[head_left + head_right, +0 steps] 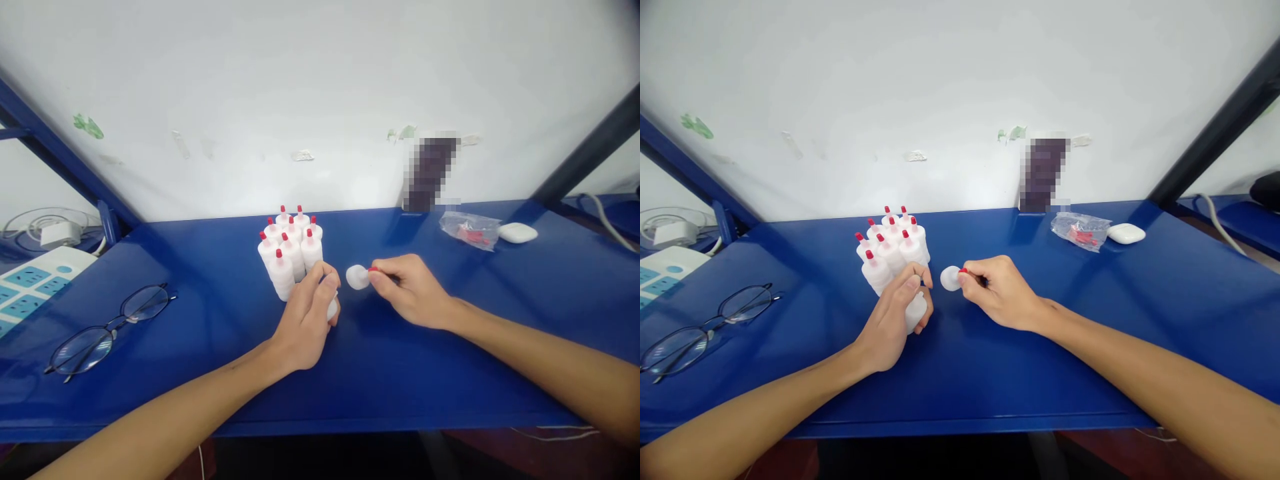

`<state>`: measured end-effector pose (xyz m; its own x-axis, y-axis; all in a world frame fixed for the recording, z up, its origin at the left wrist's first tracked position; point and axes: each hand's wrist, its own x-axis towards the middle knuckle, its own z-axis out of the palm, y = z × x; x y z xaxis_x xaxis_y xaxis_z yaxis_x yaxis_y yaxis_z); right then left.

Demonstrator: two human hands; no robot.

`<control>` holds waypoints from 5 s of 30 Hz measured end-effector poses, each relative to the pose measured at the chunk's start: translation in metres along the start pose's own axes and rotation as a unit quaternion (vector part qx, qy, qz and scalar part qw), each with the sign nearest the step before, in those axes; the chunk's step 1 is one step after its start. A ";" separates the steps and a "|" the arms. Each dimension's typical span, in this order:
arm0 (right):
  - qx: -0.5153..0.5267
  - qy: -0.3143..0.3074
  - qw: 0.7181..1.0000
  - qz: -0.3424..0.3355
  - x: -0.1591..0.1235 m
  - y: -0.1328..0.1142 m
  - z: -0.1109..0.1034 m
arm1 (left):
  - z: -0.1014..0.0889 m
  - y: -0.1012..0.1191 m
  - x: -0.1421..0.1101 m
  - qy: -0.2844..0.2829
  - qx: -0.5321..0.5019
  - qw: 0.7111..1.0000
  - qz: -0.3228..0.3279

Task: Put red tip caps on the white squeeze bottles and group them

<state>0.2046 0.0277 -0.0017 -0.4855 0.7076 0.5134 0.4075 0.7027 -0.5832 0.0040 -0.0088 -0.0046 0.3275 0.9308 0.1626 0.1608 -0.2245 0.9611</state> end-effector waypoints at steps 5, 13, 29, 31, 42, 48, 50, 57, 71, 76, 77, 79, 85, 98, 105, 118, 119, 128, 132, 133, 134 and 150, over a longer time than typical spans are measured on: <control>-0.104 -0.152 0.983 0.018 0.003 0.011 0.006 | -0.002 0.001 0.000 -0.040 0.017 0.999 0.002; -0.094 -0.008 0.988 -0.123 0.001 -0.006 0.006 | -0.003 0.002 0.000 -0.065 0.058 0.996 0.026; -0.132 0.081 0.950 -0.273 -0.012 -0.028 0.026 | -0.003 0.006 -0.004 -0.170 0.154 0.965 0.125; -0.138 0.085 0.948 -0.275 -0.012 -0.029 0.026 | -0.003 0.007 -0.005 -0.177 0.159 0.964 0.118; -0.169 0.077 0.945 -0.267 -0.014 -0.029 0.025 | 0.000 0.014 -0.005 -0.176 0.172 0.965 0.092; -0.171 0.066 0.947 -0.264 -0.013 -0.029 0.027 | 0.001 0.014 -0.004 -0.162 0.175 0.966 0.096; -0.174 0.069 0.946 -0.265 -0.011 -0.028 0.028 | 0.001 0.012 -0.005 -0.159 0.171 0.967 0.101; -0.093 0.073 0.979 -0.166 -0.002 -0.019 0.000 | 0.002 0.002 -0.002 -0.057 0.019 0.996 0.060; -0.136 -0.072 0.987 0.035 0.014 -0.008 -0.003 | 0.004 0.003 -0.001 -0.018 -0.007 0.998 0.053; -0.122 -0.057 0.991 0.020 0.013 -0.003 0.001 | 0.004 0.002 -0.001 -0.018 0.000 0.998 0.053; -0.113 -0.048 0.992 0.014 0.012 -0.002 0.001 | 0.004 0.002 -0.001 -0.017 0.001 0.998 0.052; -0.096 -0.029 0.995 -0.003 0.010 -0.001 0.001 | 0.003 0.002 -0.001 -0.015 0.004 0.999 0.050; -0.084 0.047 0.989 -0.108 0.000 -0.010 0.003 | 0.000 0.002 -0.002 -0.032 0.020 0.998 0.048; -0.141 0.086 0.953 -0.255 -0.010 -0.024 0.024 | 0.005 0.001 -0.006 -0.144 0.011 0.984 0.099; -0.148 0.056 0.952 -0.263 -0.010 -0.026 0.025 | 0.003 0.013 -0.006 -0.166 0.053 0.979 0.105; -0.164 0.050 0.949 -0.266 -0.011 -0.026 0.028 | 0.004 0.003 -0.009 -0.146 0.005 0.986 0.078; -0.162 0.051 0.949 -0.266 -0.011 -0.026 0.028 | 0.004 0.004 -0.009 -0.149 0.006 0.986 0.078; -0.161 0.049 0.949 -0.266 -0.011 -0.027 0.029 | 0.002 0.008 -0.007 -0.167 0.028 0.982 0.086; -0.154 0.057 0.948 -0.274 -0.009 -0.026 0.026 | 0.002 0.002 -0.008 -0.174 -0.009 0.981 0.089; -0.147 0.064 0.947 -0.277 -0.009 -0.026 0.024 | 0.002 0.001 -0.008 -0.168 -0.025 0.981 0.089; -0.139 0.075 0.948 -0.277 -0.009 -0.025 0.021 | 0.002 0.000 -0.008 -0.155 -0.036 0.984 0.085; -0.046 0.034 0.997 0.050 0.020 -0.011 -0.004 | 0.003 -0.001 0.001 -0.013 -0.027 0.999 0.027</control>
<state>0.1935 0.0340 0.0173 -0.3859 0.7761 0.4987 0.5224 0.6294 -0.5752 0.0068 -0.0086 -0.0058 0.3594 0.9096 0.2085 0.0916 -0.2567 0.9621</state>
